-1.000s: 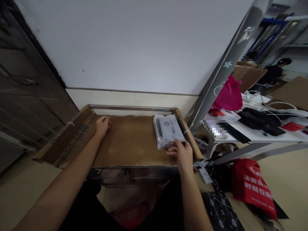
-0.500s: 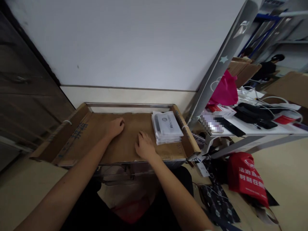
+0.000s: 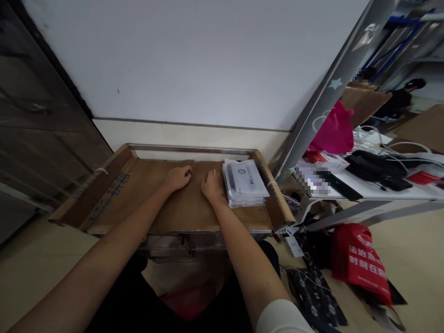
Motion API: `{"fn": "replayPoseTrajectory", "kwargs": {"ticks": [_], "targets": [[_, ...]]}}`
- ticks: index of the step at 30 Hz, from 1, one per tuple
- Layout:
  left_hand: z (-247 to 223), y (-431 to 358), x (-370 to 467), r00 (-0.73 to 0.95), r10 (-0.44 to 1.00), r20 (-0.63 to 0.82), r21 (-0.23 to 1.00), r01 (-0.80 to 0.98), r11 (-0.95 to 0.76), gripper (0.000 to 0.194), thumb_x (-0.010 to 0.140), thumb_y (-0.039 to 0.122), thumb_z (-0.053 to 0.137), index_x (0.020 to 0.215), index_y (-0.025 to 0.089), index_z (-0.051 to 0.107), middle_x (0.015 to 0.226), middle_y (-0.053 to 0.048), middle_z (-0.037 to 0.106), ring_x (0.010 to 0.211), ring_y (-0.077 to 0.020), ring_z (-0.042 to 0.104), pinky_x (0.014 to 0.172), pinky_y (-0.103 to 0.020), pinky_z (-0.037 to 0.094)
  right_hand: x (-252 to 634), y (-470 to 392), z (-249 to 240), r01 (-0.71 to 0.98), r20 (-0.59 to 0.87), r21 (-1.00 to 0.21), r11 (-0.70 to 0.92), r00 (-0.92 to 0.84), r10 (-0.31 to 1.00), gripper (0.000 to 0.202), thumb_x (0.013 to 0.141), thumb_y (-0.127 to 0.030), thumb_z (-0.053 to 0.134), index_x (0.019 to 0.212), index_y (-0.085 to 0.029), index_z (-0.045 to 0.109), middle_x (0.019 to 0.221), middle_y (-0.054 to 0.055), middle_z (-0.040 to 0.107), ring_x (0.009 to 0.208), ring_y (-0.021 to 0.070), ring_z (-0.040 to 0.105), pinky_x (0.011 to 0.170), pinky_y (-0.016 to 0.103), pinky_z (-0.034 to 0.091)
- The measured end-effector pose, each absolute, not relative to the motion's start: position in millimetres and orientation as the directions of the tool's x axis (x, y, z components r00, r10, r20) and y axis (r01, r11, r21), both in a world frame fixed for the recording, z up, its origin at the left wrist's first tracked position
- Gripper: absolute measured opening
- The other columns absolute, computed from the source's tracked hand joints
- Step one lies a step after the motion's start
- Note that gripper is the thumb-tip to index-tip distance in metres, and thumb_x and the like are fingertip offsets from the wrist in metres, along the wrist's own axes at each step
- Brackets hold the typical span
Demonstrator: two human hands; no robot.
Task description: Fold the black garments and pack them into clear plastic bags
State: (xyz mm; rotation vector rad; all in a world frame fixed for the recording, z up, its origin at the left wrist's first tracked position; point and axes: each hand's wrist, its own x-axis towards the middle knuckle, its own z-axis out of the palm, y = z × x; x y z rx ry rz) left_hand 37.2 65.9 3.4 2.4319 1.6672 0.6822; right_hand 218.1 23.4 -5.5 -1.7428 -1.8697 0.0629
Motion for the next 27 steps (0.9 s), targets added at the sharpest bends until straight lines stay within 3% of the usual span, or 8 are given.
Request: {"fn": "replayPoseTrajectory", "kwargs": {"ticks": [10, 27], "targets": [[-5.7, 65.7, 29.1, 0.126, 0.927, 0.353, 0.604, 0.726, -0.329, 0.015, 0.084, 0.019, 0.057, 0.088, 0.023, 0.071, 0.083, -0.007, 0.071, 0.074, -0.0209, 0.061, 0.070, -0.031, 0.041, 225.0, 21.6, -9.0, 0.875, 0.406, -0.439, 0.205, -0.010, 0.914, 0.018, 0.083, -0.009, 0.049, 0.091, -0.015, 0.064, 0.101, 0.013, 0.062, 0.100, 0.0249, 0.052, 0.091, 0.036, 0.042], [-5.9, 63.1, 27.4, 0.118, 0.928, 0.354, 0.656, 0.676, -0.336, 0.017, 0.081, 0.015, 0.057, 0.086, 0.023, 0.072, 0.082, -0.007, 0.072, 0.076, -0.0213, 0.063, 0.072, -0.032, 0.043, 228.9, 21.5, -12.0, 0.817, 0.401, -0.532, 0.223, 0.011, 0.916, 0.022, 0.082, -0.004, 0.045, 0.087, -0.017, 0.062, 0.098, 0.012, 0.062, 0.099, 0.0235, 0.054, 0.090, 0.034, 0.043]]}}
